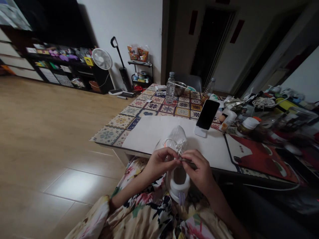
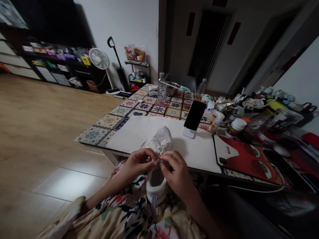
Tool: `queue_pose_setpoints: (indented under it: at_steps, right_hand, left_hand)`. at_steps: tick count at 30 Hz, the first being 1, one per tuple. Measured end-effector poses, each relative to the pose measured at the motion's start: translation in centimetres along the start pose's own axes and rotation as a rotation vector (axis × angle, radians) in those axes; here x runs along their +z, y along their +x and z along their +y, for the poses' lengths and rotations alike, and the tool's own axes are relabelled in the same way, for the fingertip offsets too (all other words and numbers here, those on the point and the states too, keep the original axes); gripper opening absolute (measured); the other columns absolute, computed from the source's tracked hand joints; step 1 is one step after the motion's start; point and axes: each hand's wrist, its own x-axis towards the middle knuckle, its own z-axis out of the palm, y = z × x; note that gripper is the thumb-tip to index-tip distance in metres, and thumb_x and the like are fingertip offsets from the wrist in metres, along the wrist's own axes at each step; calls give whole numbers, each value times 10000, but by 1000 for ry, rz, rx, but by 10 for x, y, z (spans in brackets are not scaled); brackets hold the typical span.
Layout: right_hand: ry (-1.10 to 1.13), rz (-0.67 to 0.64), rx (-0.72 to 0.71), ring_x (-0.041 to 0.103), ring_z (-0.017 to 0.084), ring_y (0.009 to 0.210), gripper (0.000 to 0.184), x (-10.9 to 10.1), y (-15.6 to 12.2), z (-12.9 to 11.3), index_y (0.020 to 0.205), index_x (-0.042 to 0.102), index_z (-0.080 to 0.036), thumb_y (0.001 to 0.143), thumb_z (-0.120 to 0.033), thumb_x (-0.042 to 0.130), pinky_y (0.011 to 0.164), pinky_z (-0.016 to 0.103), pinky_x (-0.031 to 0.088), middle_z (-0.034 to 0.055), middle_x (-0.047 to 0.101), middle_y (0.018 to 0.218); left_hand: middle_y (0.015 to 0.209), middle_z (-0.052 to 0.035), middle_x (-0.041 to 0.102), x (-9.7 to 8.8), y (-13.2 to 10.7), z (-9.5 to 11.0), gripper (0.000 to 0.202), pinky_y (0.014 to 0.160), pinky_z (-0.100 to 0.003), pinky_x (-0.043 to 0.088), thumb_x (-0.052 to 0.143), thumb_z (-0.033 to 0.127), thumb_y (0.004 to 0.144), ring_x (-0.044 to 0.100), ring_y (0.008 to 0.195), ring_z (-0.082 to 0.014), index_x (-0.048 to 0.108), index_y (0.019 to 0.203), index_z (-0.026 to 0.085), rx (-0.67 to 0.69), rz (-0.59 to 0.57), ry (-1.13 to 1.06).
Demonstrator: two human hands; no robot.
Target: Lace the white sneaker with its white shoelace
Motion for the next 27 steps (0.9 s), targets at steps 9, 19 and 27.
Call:
queue_pose_setpoints:
  at_steps: [9, 19, 27]
  right_hand:
    - [64, -111, 29, 585, 209, 979, 62, 5, -1, 6, 924, 599, -222, 914, -197, 544, 861, 361, 495, 52, 607, 993]
    - [-327, 61, -399, 641, 185, 874, 219, 6, 0, 0, 1058, 636, -235, 913, -81, 580, 851, 378, 478, 42, 700, 932]
    - [-179, 5, -404, 625, 209, 951, 156, -3, -3, -4, 938, 692, -269, 912, -136, 613, 887, 418, 438, -1, 746, 878]
  left_hand:
    - [688, -27, 720, -1, -1, 7, 272, 667, -235, 488, 844, 379, 659, 621, 654, -132, 735, 717, 137, -98, -7, -45]
    - [653, -20, 729, -4, 4, 0, 306, 635, -227, 496, 903, 340, 538, 622, 607, -118, 752, 693, 124, -280, -11, -193]
    - [595, -5, 696, -9, 15, -7, 270, 562, -203, 460, 886, 276, 530, 587, 542, -95, 686, 626, 121, -240, 83, -250]
